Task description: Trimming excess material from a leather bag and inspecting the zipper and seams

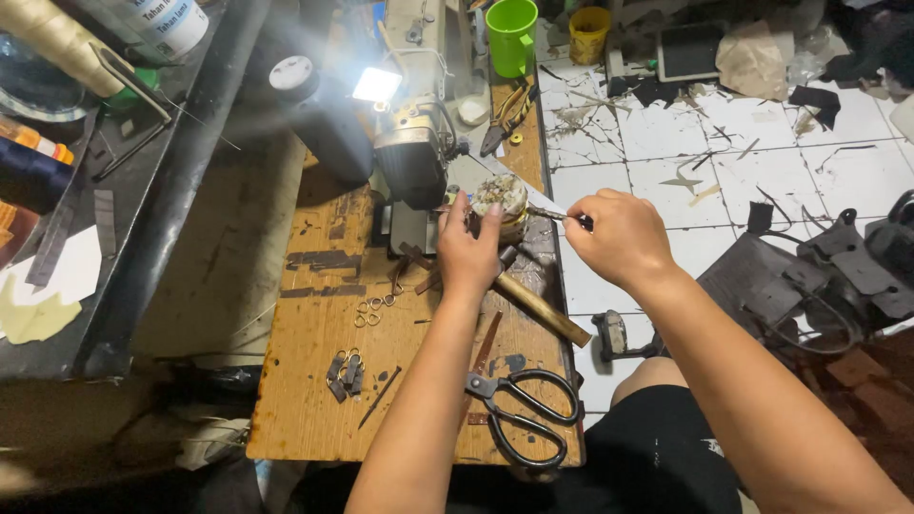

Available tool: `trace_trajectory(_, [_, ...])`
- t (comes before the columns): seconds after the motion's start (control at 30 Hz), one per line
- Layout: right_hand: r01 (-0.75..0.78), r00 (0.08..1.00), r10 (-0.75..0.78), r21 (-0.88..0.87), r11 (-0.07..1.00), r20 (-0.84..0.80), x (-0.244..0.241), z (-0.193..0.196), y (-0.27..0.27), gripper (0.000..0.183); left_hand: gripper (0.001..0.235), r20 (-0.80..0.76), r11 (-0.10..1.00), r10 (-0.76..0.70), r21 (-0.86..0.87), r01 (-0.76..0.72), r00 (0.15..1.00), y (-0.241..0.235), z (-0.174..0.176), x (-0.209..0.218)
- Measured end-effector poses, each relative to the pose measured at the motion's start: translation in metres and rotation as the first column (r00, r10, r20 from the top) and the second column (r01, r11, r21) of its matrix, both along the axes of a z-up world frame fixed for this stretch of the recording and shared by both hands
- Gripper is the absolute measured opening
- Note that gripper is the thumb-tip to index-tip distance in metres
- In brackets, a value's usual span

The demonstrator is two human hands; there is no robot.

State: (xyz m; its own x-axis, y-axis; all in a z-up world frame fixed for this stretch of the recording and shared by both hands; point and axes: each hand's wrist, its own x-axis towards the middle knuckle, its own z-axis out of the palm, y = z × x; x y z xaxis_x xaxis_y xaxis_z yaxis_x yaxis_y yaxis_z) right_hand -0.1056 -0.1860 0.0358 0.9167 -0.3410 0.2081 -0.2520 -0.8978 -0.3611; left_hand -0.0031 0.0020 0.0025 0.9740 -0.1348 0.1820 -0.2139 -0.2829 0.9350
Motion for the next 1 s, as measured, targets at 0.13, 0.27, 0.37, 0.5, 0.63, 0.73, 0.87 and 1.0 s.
trace_trajectory(0.13, [0.015,0.999,-0.019,0.146,0.989,0.029,-0.004,-0.006,0.000,0.025,0.035,0.202,0.990,0.103,-0.119,-0.080,0.974,0.004,-0.041,0.016])
trace_trajectory(0.27, [0.041,0.999,-0.041,0.238,0.970,-0.003,-0.009,-0.003,0.006,0.023,0.027,0.113,0.961,0.080,-0.272,-0.047,0.990,0.025,-0.011,-0.019])
trace_trajectory(0.37, [0.040,0.999,-0.040,0.366,0.930,-0.006,-0.012,-0.008,0.010,0.024,0.056,-0.035,0.925,0.001,-0.381,-0.014,0.999,0.048,0.002,-0.045])
trace_trajectory(0.5, [0.084,0.996,-0.070,0.514,0.853,-0.047,-0.024,-0.017,0.012,0.024,0.067,-0.113,0.905,-0.101,-0.424,0.045,0.988,0.079,0.003,-0.075])
trace_trajectory(0.63, [-0.342,0.876,-0.304,0.926,0.158,0.375,-0.052,0.014,0.016,0.015,0.030,-0.296,0.793,-0.262,-0.608,0.030,0.919,0.103,-0.019,-0.091])
trace_trajectory(0.73, [-0.413,0.806,-0.425,0.906,0.093,0.411,-0.078,0.052,0.026,0.008,0.028,-0.366,0.806,-0.306,-0.591,0.034,0.879,0.116,0.007,-0.118])
trace_trajectory(0.87, [-0.488,0.827,-0.256,0.865,0.114,0.500,-0.093,0.043,0.055,0.013,0.022,-0.459,0.849,-0.231,-0.526,-0.053,0.858,0.123,0.027,-0.148])
trace_trajectory(1.0, [-0.311,0.940,-0.137,0.950,0.025,0.312,-0.108,0.019,0.103,0.016,0.022,0.214,0.964,-0.059,-0.242,0.111,0.975,0.137,0.024,-0.170])
